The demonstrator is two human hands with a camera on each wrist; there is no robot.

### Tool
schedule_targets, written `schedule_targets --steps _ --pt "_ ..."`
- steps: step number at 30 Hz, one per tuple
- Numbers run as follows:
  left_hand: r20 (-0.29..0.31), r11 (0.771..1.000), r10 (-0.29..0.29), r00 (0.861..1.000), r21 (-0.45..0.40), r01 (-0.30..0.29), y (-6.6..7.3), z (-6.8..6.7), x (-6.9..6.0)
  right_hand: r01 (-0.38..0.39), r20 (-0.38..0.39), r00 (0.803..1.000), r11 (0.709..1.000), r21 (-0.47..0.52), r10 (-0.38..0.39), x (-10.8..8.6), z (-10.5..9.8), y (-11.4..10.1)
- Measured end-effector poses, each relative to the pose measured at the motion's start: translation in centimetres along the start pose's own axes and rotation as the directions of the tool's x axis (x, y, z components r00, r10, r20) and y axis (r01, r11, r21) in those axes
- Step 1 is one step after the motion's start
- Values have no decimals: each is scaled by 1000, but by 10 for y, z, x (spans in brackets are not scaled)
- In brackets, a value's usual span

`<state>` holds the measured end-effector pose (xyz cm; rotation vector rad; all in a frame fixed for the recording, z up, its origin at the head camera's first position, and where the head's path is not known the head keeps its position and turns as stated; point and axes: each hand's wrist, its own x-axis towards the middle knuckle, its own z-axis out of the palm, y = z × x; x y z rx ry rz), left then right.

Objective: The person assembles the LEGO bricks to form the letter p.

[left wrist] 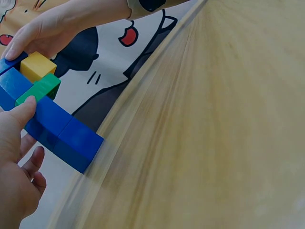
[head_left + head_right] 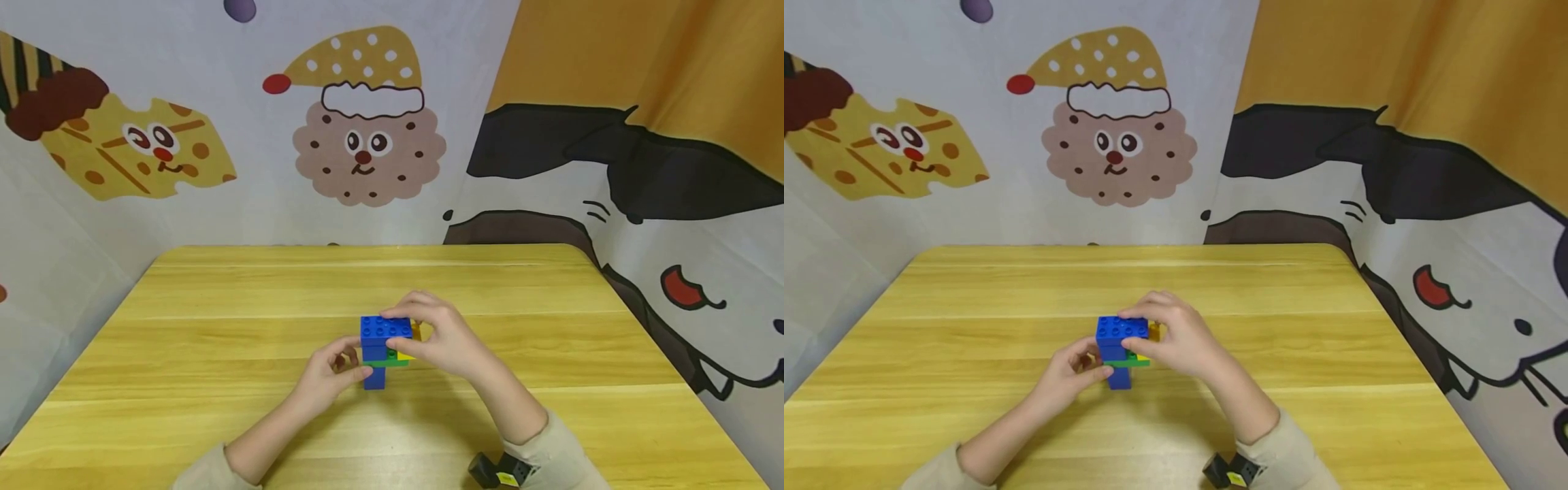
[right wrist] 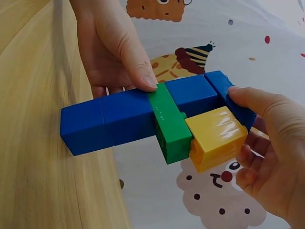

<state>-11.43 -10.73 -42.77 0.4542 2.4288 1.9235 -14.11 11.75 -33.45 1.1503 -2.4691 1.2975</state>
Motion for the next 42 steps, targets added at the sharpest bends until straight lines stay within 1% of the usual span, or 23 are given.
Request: schedule_targets --steps 4,10,15,26,29,36,42 --pt "2 1000 -10 1000 -1 10 1 -1 -1 2 -2 1000 1000 -5 -2 -1 1 0" --pt "11 1000 1 1000 16 -1 1 -2 -1 10 -4 1000 1000 -6 -10 -2 2 0" --pt "14 999 -1 1000 34 0 0 -2 0 9 -4 1000 1000 -8 -9 -3 1 0" --pt "36 997 37 999 60 -39 3 -2 1 7 4 1000 1000 -13 -7 -3 -1 -1" --pt "38 998 37 999 56 -39 3 -2 1 4 5 1000 1000 -1 -4 -3 -1 0" --pt "29 999 11 1000 47 -13 3 -1 2 -32 18 999 999 20 31 -2 -2 0" --pt "26 999 4 1000 38 -5 2 -2 1 -74 40 997 997 37 72 0 -2 -1"
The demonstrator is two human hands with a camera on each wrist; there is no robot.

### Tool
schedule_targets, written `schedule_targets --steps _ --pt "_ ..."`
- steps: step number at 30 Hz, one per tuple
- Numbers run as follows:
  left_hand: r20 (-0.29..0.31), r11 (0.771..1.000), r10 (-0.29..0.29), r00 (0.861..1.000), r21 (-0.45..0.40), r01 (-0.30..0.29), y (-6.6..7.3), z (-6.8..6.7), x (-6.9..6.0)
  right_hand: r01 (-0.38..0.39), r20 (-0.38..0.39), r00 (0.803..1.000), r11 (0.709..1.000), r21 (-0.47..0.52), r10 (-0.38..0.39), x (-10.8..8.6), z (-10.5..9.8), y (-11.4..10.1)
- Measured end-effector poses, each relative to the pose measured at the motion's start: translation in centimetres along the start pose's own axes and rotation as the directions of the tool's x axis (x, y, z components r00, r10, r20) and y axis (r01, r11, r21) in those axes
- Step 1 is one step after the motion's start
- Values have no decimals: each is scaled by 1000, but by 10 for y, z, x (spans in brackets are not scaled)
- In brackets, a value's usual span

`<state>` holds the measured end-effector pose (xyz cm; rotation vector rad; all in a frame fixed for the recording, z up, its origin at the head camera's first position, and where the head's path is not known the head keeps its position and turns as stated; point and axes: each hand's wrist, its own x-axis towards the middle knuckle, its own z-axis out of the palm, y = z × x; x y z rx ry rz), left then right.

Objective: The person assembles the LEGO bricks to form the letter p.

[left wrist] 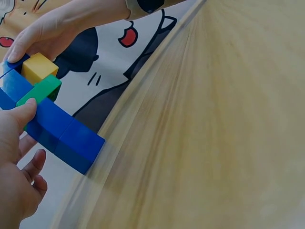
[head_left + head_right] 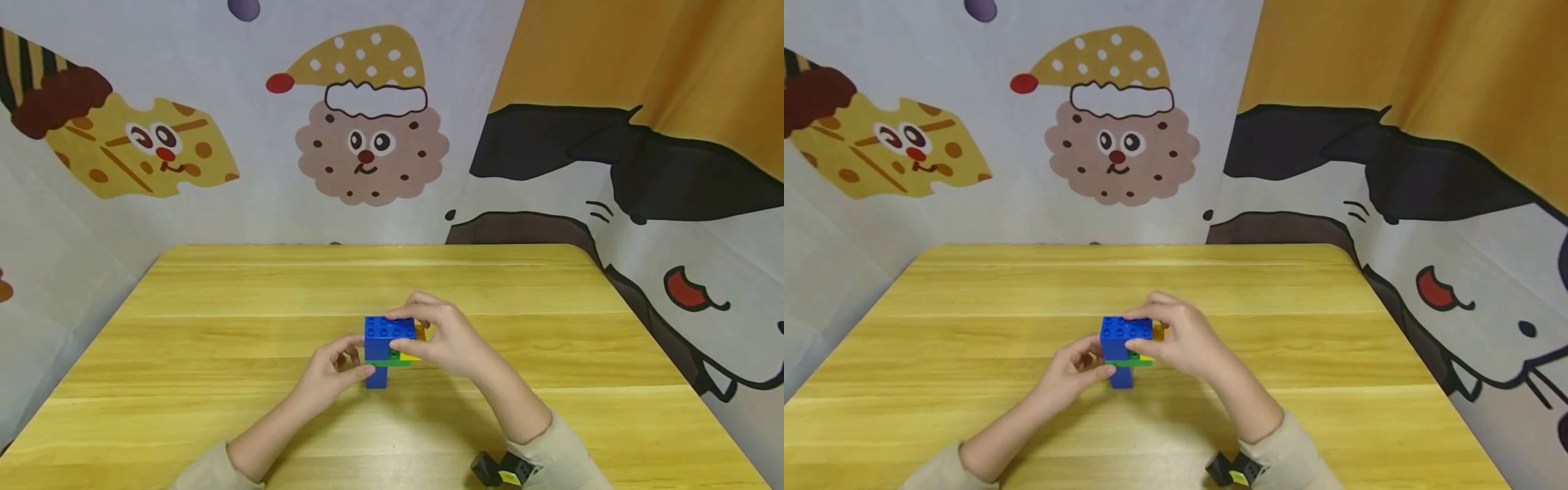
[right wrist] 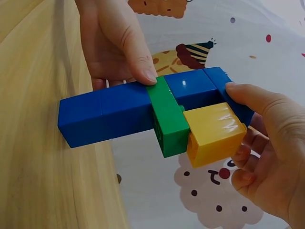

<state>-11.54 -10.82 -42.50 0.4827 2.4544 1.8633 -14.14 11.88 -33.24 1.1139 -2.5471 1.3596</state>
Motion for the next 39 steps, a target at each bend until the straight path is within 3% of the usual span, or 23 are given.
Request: schedule_targets --steps 11,16,24,34,39 --pt "-2 1000 -2 1000 -2 2 -3 1 0 -25 15 1000 1000 17 25 0 -1 1" --pt "-8 1000 -2 1000 -2 2 -2 0 0 17 -13 1000 1000 -20 -17 -2 1 4" --pt "-9 1000 20 1000 3 -20 -2 0 -1 144 -77 985 984 -108 -153 -9 3 14" --pt "-15 1000 18 1000 2 -18 -3 1 -1 159 -125 978 984 -86 -169 -21 -1 24" --pt "-9 1000 12 1000 3 -12 -3 1 -1 206 -141 966 975 -77 -216 -27 -4 31"
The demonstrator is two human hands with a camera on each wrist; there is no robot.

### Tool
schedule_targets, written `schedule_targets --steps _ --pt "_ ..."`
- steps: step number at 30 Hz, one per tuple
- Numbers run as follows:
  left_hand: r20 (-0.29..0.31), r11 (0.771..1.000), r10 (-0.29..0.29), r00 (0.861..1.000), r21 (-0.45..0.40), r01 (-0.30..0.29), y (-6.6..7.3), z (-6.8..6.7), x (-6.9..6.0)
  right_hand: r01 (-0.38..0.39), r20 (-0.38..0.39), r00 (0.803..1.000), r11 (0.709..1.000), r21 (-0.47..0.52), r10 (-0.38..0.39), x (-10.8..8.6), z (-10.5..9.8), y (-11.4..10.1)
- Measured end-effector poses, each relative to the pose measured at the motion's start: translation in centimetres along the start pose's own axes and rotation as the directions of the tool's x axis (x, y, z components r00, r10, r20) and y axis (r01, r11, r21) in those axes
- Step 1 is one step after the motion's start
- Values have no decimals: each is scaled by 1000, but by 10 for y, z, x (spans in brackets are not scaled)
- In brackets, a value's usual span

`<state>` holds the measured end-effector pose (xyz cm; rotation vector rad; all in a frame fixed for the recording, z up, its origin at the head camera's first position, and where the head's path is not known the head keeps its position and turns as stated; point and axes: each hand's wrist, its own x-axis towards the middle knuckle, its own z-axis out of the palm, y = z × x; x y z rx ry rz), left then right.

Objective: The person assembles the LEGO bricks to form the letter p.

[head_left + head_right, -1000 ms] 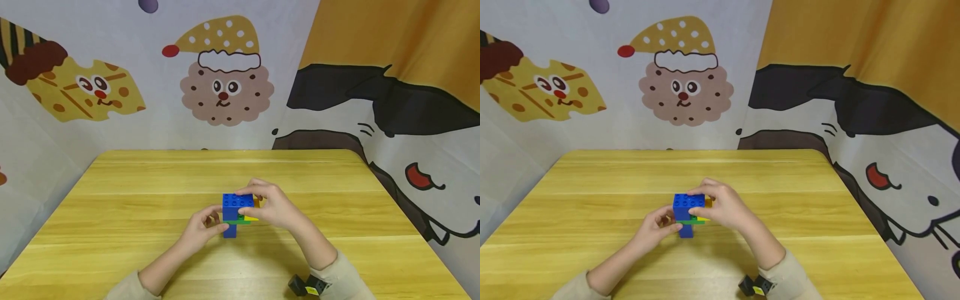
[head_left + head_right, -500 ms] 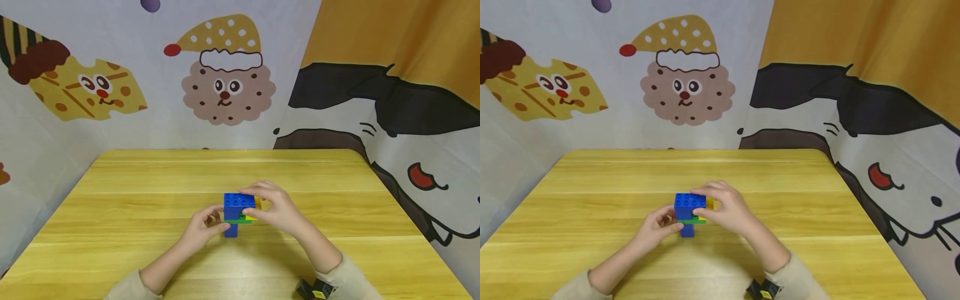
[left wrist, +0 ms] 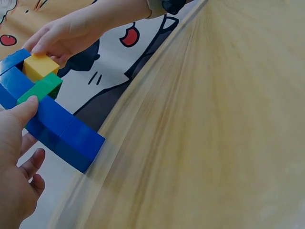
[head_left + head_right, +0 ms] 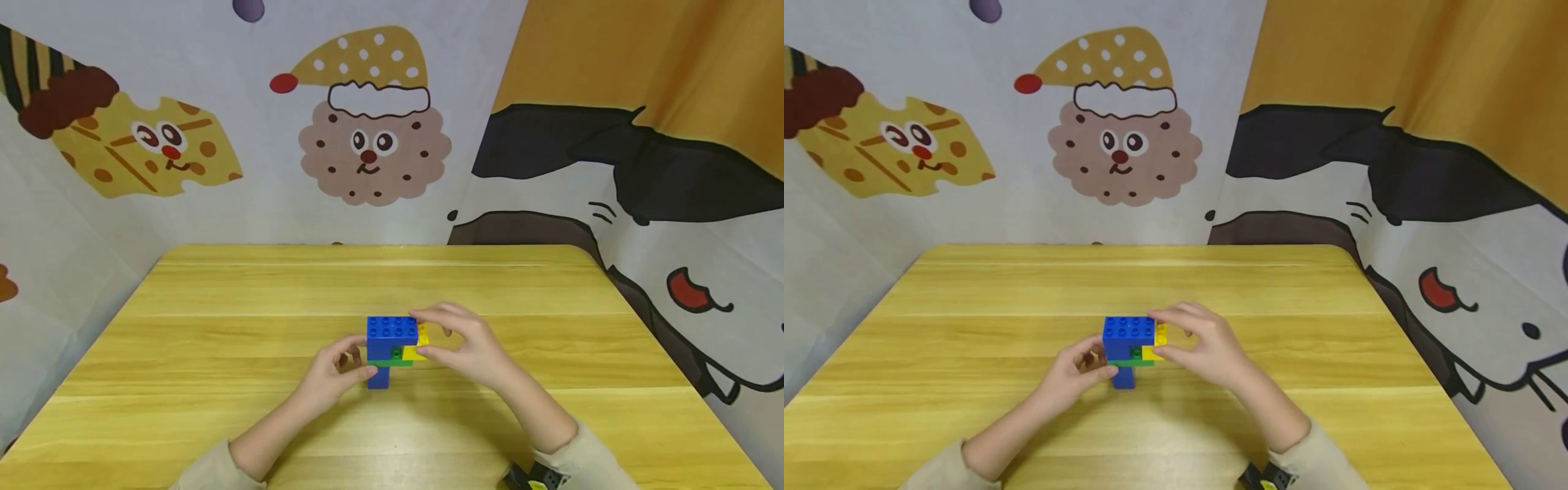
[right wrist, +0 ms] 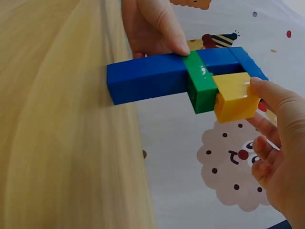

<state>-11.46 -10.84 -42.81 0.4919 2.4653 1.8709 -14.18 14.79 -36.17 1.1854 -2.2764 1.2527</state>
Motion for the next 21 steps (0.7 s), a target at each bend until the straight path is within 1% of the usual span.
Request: schedule_targets --steps 3,6,12,15,21 --pt "4 1000 3 1000 -1 -3 1 0 0 14 4 1000 1000 14 -14 -3 -1 4" --pt "7 1000 9 1000 5 -9 0 0 0 3 18 1000 1000 30 -3 -5 -2 6" --pt "18 999 54 998 9 -54 -4 0 -1 -12 43 999 998 58 10 -6 -3 8" --pt "18 997 74 997 13 -75 -5 0 -1 -8 39 999 998 65 6 -6 -2 9" --pt "8 995 104 995 6 -104 -8 0 -1 24 22 999 998 63 -26 -6 -1 10"
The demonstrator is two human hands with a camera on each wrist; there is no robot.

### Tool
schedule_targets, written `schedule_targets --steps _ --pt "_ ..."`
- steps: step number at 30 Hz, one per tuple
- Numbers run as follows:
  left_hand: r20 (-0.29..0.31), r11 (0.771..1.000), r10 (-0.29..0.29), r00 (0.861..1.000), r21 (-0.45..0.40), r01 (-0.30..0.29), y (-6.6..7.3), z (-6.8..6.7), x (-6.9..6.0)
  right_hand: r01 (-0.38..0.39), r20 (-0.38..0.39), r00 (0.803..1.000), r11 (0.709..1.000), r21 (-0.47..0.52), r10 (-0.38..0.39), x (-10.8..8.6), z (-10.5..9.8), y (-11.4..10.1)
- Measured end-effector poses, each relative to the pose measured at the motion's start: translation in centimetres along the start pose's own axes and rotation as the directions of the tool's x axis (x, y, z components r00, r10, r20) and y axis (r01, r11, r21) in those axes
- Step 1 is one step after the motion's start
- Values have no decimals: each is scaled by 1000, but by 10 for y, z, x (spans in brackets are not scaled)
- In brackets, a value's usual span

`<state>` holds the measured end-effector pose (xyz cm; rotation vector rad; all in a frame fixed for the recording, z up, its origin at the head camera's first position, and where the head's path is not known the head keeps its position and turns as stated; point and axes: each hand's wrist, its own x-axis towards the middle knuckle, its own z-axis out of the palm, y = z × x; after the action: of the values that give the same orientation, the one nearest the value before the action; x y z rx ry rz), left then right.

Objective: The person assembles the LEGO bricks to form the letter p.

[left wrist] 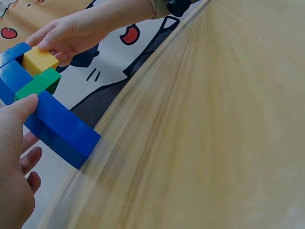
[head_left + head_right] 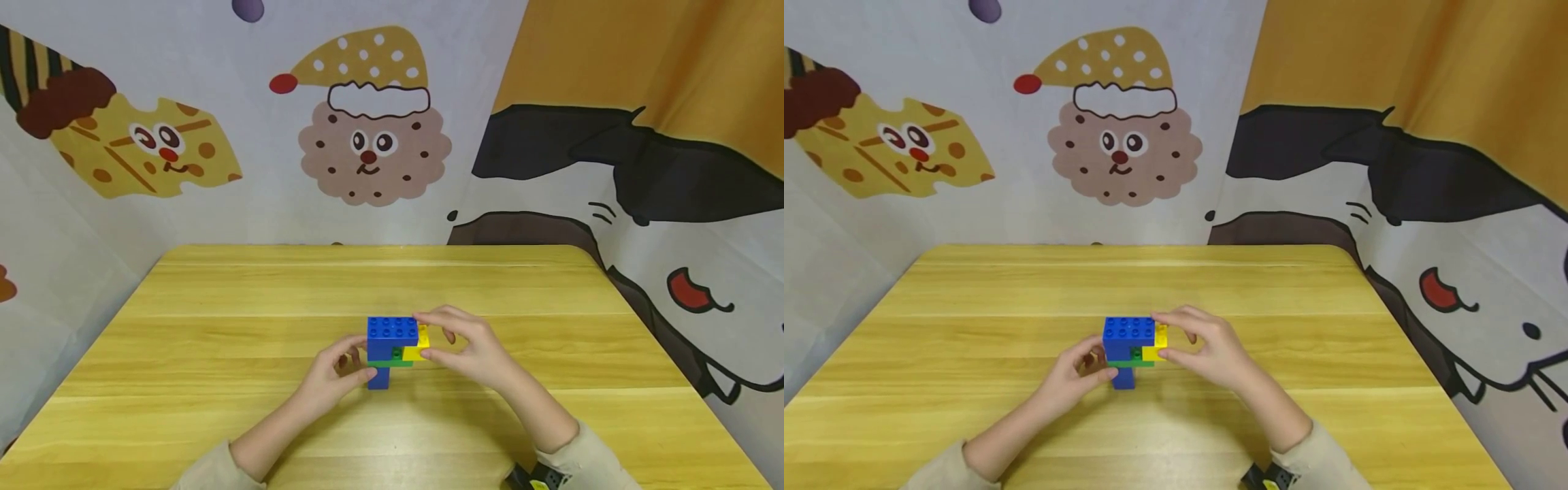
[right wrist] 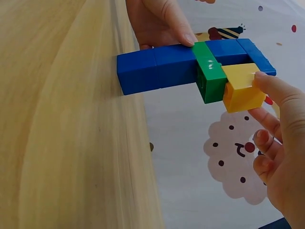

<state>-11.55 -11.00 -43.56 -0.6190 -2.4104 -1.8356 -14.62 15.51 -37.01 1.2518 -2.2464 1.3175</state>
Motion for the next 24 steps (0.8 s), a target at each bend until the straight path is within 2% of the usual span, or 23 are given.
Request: schedule_targets --steps 4,9,15,22,24 --pt "-14 1000 12 1000 -9 -12 1 1 0 2 -3 1000 1000 3 -2 0 0 -1" --pt "-29 1000 1 1000 1 -1 7 2 0 -2 -13 1000 1000 -1 2 1 -1 -2" --pt "-49 999 40 998 6 -40 19 3 -1 -26 -26 999 1000 -3 26 6 -2 -4" --pt "-63 1000 1 998 -18 -2 10 5 3 -83 -13 996 995 57 84 20 -10 -28" --pt "-65 1000 -11 998 -22 10 9 6 4 -114 -6 993 991 63 115 22 -12 -29"
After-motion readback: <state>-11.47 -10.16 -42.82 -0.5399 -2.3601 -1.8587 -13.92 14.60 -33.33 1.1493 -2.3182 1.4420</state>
